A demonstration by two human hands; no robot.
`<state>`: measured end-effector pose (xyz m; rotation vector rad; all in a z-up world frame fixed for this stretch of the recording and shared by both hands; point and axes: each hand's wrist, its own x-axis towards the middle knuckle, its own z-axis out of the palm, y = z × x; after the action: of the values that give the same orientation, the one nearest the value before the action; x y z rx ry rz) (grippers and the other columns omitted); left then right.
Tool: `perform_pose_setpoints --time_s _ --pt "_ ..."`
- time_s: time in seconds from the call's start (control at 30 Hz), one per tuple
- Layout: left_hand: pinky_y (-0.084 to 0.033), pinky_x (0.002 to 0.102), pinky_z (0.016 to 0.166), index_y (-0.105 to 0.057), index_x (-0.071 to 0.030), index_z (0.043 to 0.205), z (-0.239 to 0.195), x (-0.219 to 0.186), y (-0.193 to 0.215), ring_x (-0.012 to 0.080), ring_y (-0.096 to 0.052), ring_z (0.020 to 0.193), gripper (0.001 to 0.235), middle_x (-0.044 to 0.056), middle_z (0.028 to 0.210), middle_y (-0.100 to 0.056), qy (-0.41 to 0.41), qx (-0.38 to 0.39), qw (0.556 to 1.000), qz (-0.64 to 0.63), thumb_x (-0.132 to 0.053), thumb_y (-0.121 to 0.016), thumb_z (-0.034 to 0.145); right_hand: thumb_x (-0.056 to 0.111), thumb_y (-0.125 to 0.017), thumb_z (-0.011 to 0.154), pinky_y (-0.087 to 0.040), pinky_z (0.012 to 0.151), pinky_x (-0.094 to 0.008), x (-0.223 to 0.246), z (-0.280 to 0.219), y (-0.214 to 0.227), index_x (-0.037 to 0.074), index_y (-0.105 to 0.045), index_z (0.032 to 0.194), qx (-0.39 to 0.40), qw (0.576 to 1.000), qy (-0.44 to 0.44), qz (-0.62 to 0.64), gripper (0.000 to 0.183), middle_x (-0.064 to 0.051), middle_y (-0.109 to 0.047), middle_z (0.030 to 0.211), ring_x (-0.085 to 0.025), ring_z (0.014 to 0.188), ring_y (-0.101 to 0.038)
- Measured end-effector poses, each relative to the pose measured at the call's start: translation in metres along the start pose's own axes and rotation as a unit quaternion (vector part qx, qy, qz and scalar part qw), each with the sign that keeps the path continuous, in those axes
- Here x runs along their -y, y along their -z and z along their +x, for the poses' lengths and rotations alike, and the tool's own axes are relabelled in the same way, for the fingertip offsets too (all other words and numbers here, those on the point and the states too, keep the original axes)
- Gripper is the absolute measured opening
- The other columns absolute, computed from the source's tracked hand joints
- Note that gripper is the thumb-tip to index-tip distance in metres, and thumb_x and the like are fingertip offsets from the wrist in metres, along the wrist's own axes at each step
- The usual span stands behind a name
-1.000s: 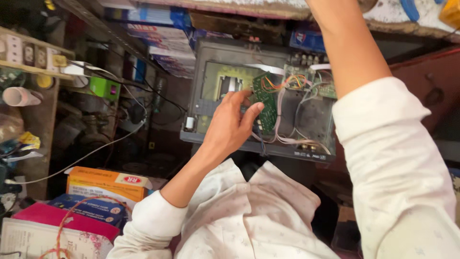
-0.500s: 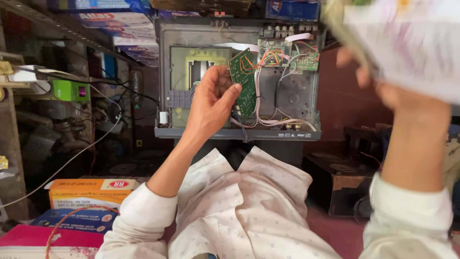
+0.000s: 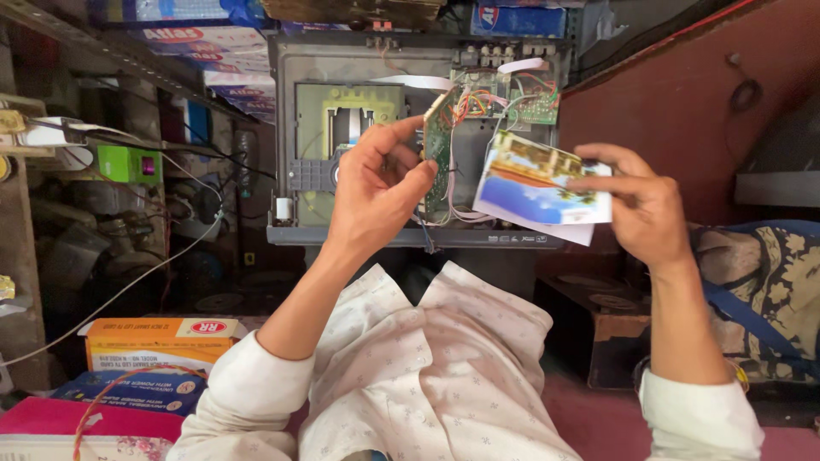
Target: The person removes a circuit board from a VCR, connects wires, and uses a soldering iron to solder connections on the board. They then plug in the power cord and test the device, which shows a red indicator light.
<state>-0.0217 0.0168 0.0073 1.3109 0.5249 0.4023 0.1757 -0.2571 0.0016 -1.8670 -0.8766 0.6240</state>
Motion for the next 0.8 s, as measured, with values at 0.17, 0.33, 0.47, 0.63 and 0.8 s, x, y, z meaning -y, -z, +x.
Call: perform_pose_setpoints --time_s 0.17,0.33,0.47,0.63,0.8 --pt "-0.047 0.023 0.066 -0.065 0.001 0.134 -0.011 -0.009 -0.011 0.005 -0.051 0.076 0.044 0.001 0.094 -0.05 -0.06 0.018 0.994 0.095 -0.001 -0.072 0.091 -0.008 -0.046 0.077 -0.049 0.098 -0.029 0.014 0.029 -0.014 0.003 -0.076 0.115 0.038 0.991 0.08 -0.103 0.049 -0.017 -0.06 0.141 -0.024 0.116 -0.062" --pt "-0.051 0.033 0.077 -0.066 0.0 0.13 -0.014 -0.016 -0.034 0.0185 -0.057 0.089 0.045 0.008 0.096 -0.054 -0.197 0.041 0.938 0.284 -0.006 -0.075 0.086 -0.004 -0.051 0.078 -0.051 0.086 -0.031 0.015 0.049 -0.024 0.003 -0.074 0.12 0.085 0.982 0.101 -0.138 0.048 -0.018 -0.057 0.143 -0.031 0.122 -0.061" --pt "-0.052 0.039 0.082 -0.064 0.001 0.115 -0.016 -0.009 -0.064 0.0293 -0.056 0.1 0.03 0.012 0.103 -0.054 -0.281 0.112 0.848 0.435 -0.007 -0.069 0.086 -0.001 -0.062 0.087 -0.049 0.11 -0.04 0.007 0.052 -0.026 0.002 -0.073 0.108 0.092 0.967 0.186 -0.144 0.024 -0.017 -0.057 0.146 -0.031 0.133 -0.059" --pt "-0.054 0.038 0.082 -0.062 0.005 0.105 -0.02 -0.002 -0.076 0.0296 -0.057 0.098 0.023 0.014 0.102 -0.053 -0.34 0.147 0.755 0.542 -0.006 -0.063 0.086 0.0 -0.061 0.095 -0.056 0.082 -0.027 0.003 0.047 -0.03 0.005 -0.074 0.117 0.042 0.998 0.031 -0.017 0.026 -0.013 -0.058 0.146 -0.015 0.103 -0.067" --pt "-0.055 0.036 0.08 -0.064 -0.001 0.109 -0.01 -0.01 -0.06 0.0322 -0.06 0.102 0.021 0.012 0.106 -0.055 -0.285 0.1 0.846 0.44 -0.004 -0.067 0.089 -0.006 -0.072 0.091 -0.054 0.079 -0.026 0.006 0.051 -0.026 0.0 -0.066 0.122 0.018 0.995 -0.051 0.087 0.032 -0.012 -0.067 0.127 -0.012 0.09 -0.064"
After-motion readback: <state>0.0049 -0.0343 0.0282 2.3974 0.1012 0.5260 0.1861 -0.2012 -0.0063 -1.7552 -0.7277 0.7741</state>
